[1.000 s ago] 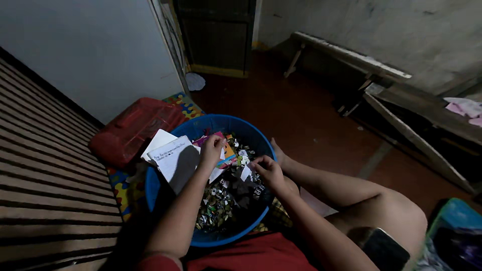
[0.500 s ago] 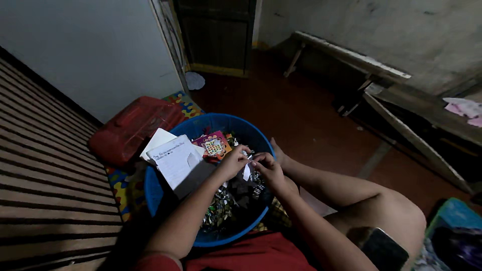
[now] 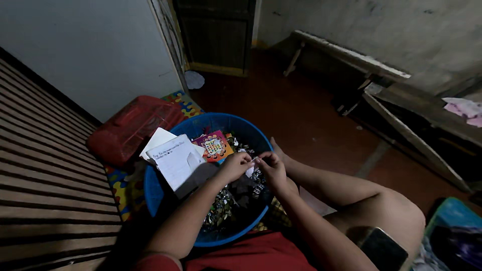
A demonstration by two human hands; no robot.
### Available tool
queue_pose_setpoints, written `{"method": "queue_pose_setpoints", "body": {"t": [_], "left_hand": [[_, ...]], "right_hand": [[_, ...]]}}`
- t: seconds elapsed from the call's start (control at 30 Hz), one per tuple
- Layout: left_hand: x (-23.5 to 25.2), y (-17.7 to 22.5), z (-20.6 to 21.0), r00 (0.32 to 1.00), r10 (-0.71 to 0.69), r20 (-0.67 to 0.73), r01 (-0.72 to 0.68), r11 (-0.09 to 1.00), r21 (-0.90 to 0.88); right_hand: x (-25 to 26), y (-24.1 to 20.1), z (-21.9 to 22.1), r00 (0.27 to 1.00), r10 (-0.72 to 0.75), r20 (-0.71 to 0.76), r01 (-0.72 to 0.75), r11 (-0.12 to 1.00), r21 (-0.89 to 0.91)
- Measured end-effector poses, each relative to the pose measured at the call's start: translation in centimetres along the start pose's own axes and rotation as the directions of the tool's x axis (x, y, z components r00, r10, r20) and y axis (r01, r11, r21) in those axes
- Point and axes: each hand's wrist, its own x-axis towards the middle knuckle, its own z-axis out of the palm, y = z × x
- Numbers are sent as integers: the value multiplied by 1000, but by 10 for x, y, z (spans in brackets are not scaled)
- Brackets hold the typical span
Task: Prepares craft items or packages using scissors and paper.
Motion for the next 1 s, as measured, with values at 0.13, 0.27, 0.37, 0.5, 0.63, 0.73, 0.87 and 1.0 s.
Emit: {"method": "queue_pose_setpoints", "body": {"t": [0.13,0.27,0.37,0.5,0.63,0.73,0.87,1.0], "left_hand": [[2,-1,-4,997,19,-69,-17,999,31],[2,-2,-5,997,12,-70,-6,996,94],[0,2,-6,999,-3,-38,8,990,138],[-1,2,-2,999,26,-48,-19,991,133],[1,3,0,997,66,-39,-62,994,85],[4,-1,-3,999,21,-50,-22,1000,-12],[6,-12,-14,992,-43,-118,25,988,-153],[5,-9,-12,992,-30,-123,12,990,-138]], "right_hand": [[0,-3,0,1000,15,25,-15,1000,-3],[2,-4,0,993,93,71,-87,993,-85],[2,0,-1,995,76,63,-69,991,-118],[1,-2,-1,995,75,65,-68,992,-104],[-1,1,-1,999,6,37,-3,998,-70],[0,0,-5,998,16,-58,-11,997,81],[3,-1,-7,999,38,32,-38,999,3],[5,-1,-4,976,100,195,-46,964,-263]]}}
